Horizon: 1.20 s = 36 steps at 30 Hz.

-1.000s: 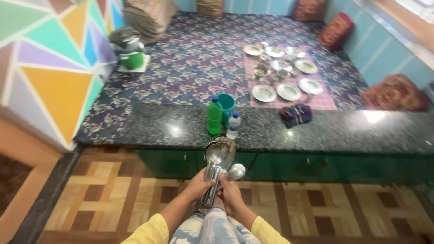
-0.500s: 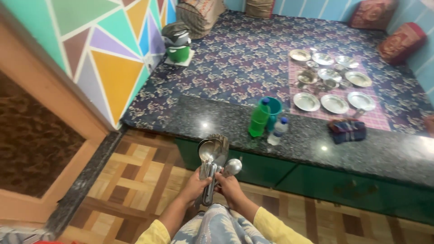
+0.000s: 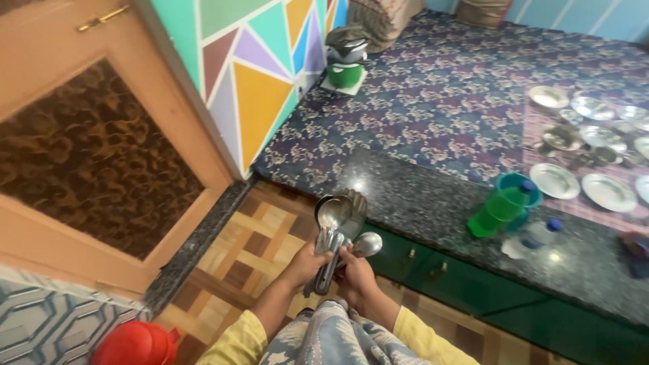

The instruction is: The person arranges multiple stainless steel plates, bowls, and cups on a checkered mat laid on the floor. They then open a kitchen drawer, retrieve several spoons, and place them on the mat as part of the table setting.

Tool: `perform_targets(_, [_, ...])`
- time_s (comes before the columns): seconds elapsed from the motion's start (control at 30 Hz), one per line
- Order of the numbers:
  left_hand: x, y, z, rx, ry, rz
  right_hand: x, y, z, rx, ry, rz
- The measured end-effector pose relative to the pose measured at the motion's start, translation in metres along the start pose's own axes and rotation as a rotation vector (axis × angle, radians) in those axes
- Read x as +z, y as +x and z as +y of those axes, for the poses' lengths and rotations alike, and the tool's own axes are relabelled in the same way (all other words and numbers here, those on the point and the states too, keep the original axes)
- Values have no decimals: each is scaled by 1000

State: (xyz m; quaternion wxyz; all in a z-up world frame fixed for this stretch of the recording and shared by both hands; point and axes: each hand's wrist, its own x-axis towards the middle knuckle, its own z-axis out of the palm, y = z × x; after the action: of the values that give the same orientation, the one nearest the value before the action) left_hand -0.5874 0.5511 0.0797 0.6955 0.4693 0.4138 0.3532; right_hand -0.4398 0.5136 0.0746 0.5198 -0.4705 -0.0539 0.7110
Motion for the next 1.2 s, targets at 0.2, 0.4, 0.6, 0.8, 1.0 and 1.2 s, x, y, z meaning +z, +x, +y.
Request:
perform_targets(0.2, [-52, 52, 5, 46, -55, -30, 44, 52, 1, -101, -9, 0])
perform_targets(0.4, [-89, 127, 16, 41, 61, 36, 78, 120, -29, -106, 28, 7])
perform_targets(0.6, [-125, 205, 61, -19, 162, 126, 116, 214, -65, -9, 35, -22])
perform_targets(0.8, [-151, 281, 113, -25, 94, 44, 167, 271, -120, -22, 99, 19])
perform_targets(1.0, [-184, 350, 120, -40, 91, -41, 183, 337, -133, -59, 129, 93])
perform_targets(1.2, [-234, 434, 150, -127, 89, -158, 222, 421, -146, -152, 206, 166])
